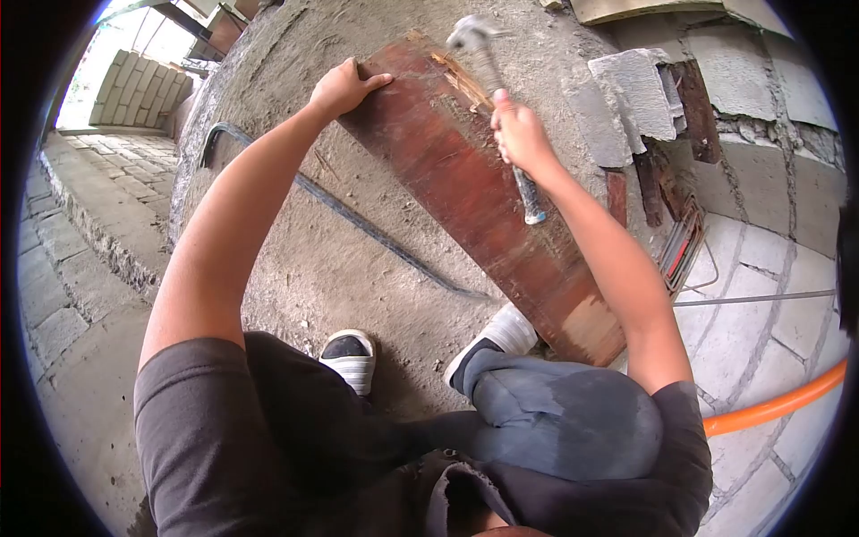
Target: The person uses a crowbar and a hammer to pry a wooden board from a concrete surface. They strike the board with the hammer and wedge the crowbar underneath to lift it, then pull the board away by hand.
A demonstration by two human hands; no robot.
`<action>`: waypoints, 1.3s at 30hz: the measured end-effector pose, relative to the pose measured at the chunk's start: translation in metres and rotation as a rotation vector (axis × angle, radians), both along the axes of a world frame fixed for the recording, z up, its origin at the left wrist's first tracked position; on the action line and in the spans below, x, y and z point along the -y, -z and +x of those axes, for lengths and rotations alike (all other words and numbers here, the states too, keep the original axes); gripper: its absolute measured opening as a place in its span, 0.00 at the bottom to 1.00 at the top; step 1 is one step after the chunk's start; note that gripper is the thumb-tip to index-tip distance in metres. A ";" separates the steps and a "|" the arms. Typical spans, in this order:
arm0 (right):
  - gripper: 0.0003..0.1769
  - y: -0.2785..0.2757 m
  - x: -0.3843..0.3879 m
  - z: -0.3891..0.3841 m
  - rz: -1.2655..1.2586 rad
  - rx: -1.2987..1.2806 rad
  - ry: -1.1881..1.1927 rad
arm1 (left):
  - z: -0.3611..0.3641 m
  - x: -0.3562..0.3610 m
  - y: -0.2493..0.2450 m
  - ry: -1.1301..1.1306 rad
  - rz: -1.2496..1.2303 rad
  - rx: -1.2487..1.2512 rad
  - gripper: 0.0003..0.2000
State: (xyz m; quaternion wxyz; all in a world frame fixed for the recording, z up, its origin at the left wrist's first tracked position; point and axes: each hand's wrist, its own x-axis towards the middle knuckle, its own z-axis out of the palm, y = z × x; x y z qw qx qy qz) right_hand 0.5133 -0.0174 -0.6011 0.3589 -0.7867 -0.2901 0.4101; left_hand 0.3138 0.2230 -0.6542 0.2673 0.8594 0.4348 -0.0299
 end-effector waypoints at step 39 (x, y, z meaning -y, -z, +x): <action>0.34 0.001 -0.004 -0.030 0.172 0.059 0.202 | -0.009 0.011 -0.008 -0.025 0.095 0.022 0.39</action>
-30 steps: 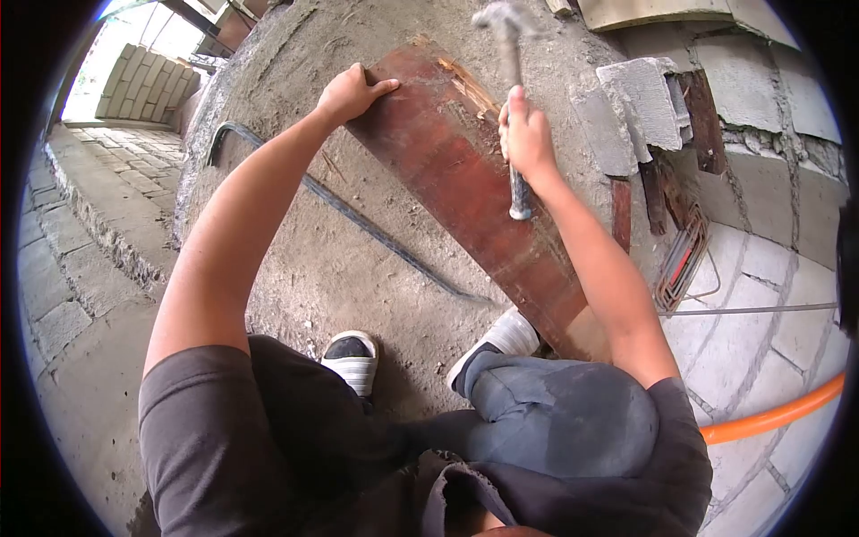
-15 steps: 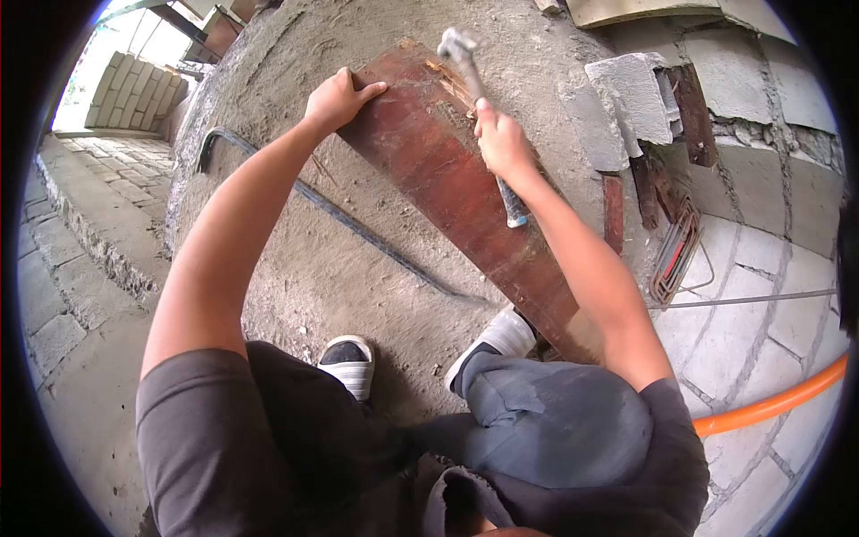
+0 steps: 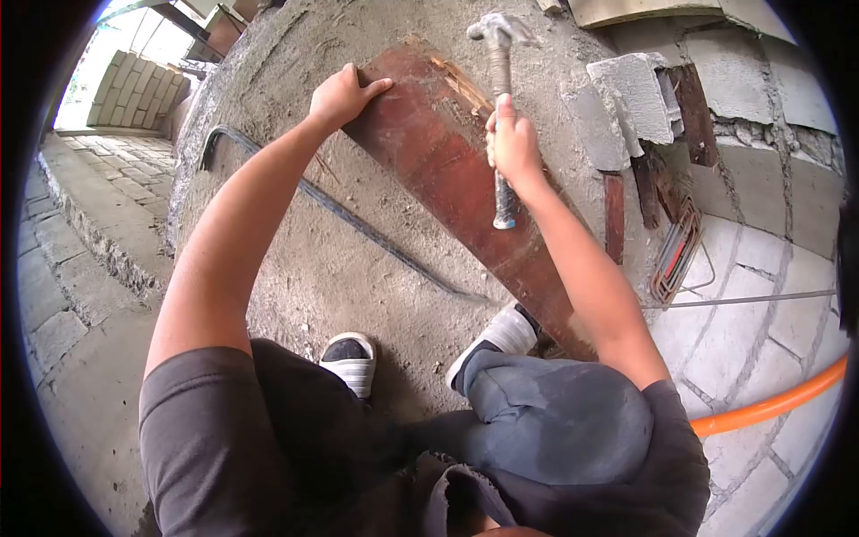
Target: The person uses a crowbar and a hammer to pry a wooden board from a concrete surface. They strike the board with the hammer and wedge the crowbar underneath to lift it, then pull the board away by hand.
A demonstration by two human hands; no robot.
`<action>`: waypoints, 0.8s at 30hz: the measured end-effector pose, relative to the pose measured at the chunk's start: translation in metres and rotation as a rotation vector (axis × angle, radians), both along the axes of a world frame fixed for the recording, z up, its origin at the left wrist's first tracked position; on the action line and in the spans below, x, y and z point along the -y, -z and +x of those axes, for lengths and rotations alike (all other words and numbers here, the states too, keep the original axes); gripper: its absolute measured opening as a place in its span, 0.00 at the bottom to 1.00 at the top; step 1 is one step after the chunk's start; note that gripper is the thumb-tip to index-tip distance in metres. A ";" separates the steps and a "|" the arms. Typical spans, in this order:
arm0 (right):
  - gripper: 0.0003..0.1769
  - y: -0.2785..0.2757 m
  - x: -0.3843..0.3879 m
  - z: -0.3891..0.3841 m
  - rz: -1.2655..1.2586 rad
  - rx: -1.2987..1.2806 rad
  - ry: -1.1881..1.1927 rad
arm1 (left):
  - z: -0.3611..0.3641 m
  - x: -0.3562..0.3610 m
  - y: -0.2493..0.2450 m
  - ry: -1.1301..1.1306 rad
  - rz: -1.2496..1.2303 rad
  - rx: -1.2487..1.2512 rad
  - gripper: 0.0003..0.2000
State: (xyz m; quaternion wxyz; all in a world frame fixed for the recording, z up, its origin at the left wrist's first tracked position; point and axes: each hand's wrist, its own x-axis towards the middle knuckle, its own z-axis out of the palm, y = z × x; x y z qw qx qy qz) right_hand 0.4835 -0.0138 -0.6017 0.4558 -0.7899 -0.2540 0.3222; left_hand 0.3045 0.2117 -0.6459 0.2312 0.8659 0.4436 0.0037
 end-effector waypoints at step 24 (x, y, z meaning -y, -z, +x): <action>0.27 -0.018 0.269 -0.120 -0.570 0.216 -0.683 | -0.017 -0.077 0.092 -0.033 0.380 0.269 0.31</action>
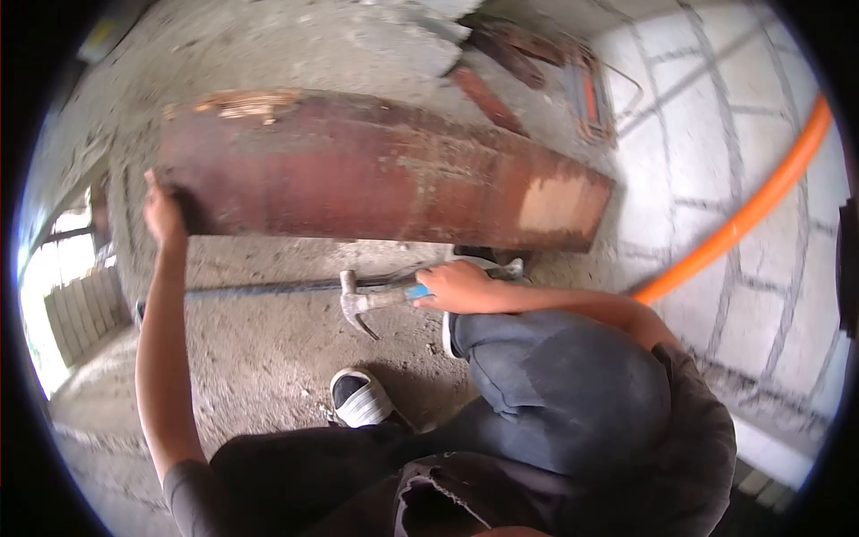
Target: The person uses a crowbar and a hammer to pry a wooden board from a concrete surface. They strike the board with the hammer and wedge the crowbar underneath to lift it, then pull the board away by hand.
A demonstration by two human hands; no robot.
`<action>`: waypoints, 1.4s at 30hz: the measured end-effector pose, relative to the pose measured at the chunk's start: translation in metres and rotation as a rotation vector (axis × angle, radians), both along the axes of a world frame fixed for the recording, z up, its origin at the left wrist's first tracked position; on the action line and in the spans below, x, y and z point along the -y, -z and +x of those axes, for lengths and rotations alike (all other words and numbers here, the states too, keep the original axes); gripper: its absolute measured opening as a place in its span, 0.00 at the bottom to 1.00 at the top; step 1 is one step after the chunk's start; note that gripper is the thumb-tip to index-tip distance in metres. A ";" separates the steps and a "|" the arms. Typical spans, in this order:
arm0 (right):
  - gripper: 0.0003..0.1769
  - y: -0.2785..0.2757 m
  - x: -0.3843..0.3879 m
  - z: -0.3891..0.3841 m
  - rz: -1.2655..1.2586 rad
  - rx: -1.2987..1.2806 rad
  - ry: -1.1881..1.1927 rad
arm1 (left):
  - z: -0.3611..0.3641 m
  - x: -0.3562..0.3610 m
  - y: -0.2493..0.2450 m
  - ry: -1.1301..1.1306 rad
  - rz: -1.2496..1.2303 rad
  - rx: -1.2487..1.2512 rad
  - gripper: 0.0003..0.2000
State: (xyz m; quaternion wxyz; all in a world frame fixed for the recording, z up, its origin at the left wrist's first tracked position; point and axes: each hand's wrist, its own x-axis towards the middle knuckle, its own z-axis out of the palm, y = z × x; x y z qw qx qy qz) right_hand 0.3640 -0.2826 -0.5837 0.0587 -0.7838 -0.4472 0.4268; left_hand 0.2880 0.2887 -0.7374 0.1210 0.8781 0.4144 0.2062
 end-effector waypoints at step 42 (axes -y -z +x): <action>0.20 -0.021 0.105 0.002 0.142 0.649 0.384 | 0.036 0.059 -0.091 0.537 -1.445 -0.019 0.20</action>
